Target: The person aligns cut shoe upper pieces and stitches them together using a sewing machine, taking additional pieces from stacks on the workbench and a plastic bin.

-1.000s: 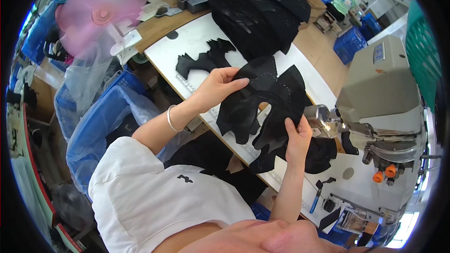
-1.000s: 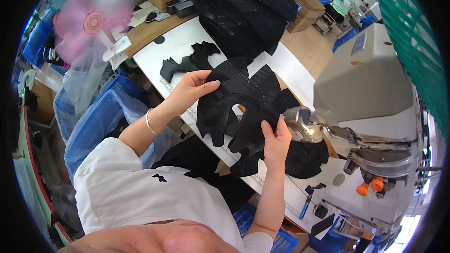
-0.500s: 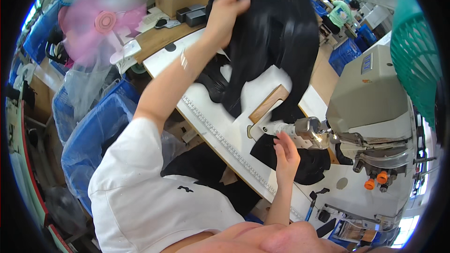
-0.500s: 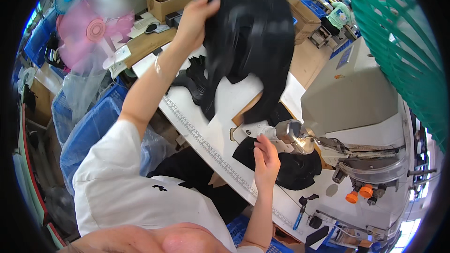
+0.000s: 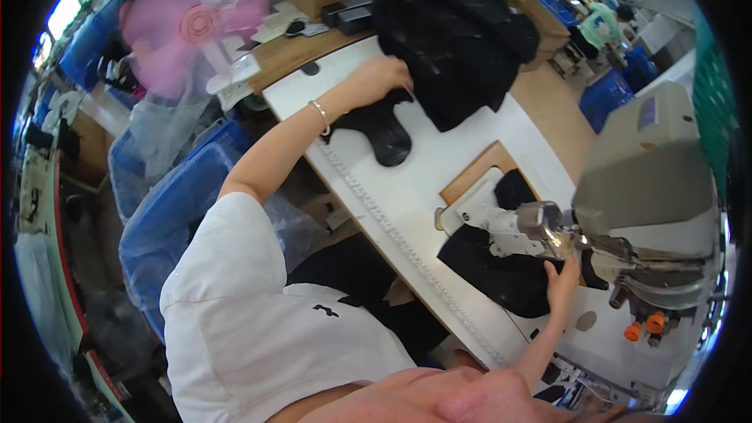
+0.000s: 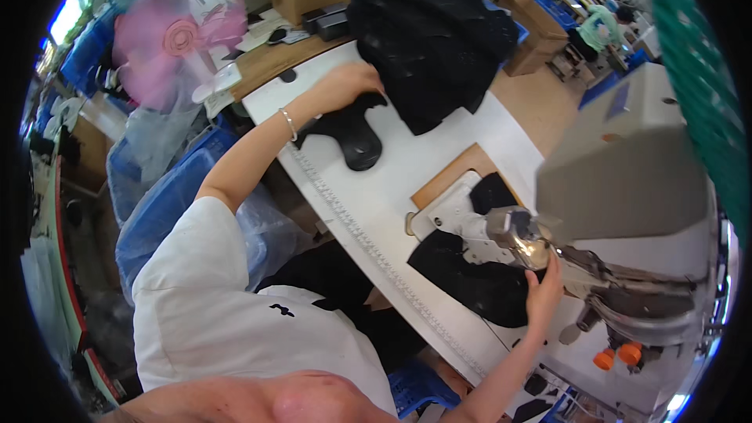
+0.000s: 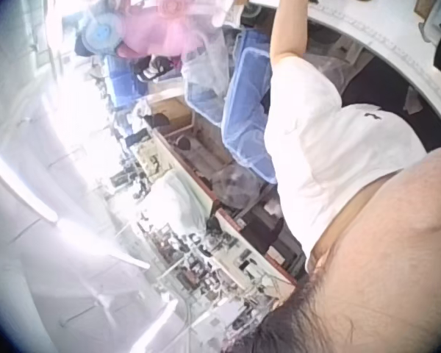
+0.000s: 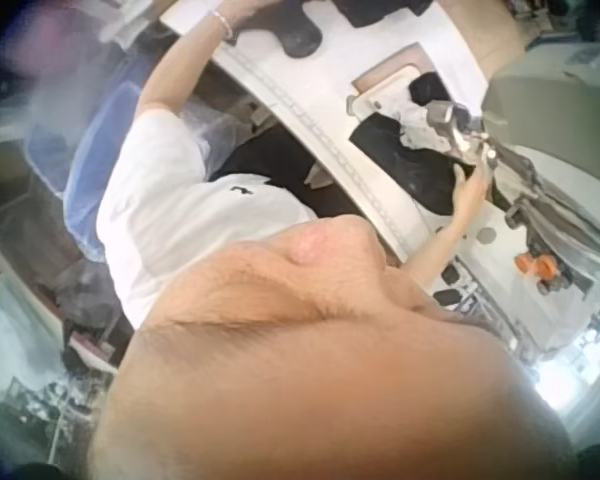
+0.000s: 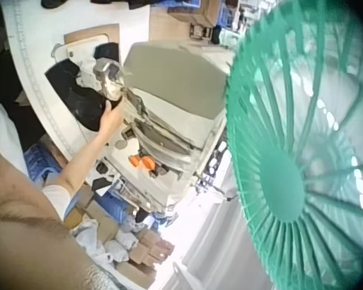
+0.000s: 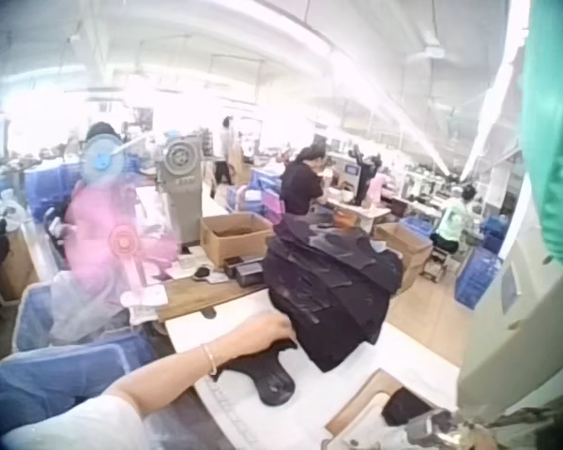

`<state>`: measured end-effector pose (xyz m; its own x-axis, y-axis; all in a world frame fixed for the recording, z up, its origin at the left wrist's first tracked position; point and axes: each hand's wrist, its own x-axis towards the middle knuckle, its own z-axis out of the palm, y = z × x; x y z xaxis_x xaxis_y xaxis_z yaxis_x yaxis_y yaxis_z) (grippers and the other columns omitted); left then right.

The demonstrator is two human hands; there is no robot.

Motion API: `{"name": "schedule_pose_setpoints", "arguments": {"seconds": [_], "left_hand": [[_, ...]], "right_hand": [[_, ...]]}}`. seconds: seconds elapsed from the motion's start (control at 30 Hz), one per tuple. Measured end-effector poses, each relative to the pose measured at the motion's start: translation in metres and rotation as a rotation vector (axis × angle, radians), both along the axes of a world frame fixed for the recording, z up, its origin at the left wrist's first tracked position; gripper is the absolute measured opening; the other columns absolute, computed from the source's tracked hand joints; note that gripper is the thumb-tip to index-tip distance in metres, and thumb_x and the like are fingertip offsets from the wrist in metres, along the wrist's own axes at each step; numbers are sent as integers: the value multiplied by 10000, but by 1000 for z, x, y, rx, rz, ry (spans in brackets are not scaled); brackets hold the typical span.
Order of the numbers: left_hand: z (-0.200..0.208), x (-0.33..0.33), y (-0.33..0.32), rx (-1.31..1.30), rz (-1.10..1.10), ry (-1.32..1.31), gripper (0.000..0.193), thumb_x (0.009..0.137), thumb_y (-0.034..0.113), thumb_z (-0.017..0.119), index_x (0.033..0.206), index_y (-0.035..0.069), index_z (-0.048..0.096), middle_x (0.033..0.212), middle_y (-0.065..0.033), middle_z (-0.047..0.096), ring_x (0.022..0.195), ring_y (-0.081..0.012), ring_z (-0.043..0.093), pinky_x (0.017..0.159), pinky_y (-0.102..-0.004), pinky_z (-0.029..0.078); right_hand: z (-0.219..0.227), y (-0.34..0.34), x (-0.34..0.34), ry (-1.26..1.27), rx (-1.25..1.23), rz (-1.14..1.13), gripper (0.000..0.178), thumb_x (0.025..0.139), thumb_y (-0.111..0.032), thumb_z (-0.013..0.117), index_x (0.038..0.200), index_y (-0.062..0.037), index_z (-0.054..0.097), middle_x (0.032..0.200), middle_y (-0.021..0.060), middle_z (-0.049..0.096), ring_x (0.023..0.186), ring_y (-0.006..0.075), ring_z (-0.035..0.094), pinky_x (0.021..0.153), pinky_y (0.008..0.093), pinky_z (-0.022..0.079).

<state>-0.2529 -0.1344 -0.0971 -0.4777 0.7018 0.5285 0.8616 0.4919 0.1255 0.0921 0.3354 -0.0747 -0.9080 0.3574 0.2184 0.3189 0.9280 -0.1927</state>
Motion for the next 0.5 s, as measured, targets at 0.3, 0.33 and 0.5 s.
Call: {"name": "schedule_pose_setpoints", "arguments": {"seconds": [0.3,0.33,0.5], "left_hand": [[-5,3,-3,-397,-32,282,300,827,130,583,1097,179,704,1048,-2,677,961,-182,632,846,-313,505],[-2,3,0,-383,-39,303,302,827,128,582,1101,175,702,1025,-5,684,943,-184,638,839,-312,511],[18,3,-3,-338,-36,380,376,814,116,590,1184,159,637,1091,-23,635,977,-188,634,763,-298,522]], "right_hand": [[-7,36,-14,-136,-58,7,751,595,-15,845,1268,-15,511,1232,218,554,1168,423,511,970,465,428],[-6,39,-10,-176,-12,3,779,592,-38,855,1283,-17,497,1232,220,544,1176,433,493,972,472,424],[-1,36,12,172,-126,30,502,794,-73,727,1255,-27,534,1166,185,586,1106,391,538,973,420,416]]}}
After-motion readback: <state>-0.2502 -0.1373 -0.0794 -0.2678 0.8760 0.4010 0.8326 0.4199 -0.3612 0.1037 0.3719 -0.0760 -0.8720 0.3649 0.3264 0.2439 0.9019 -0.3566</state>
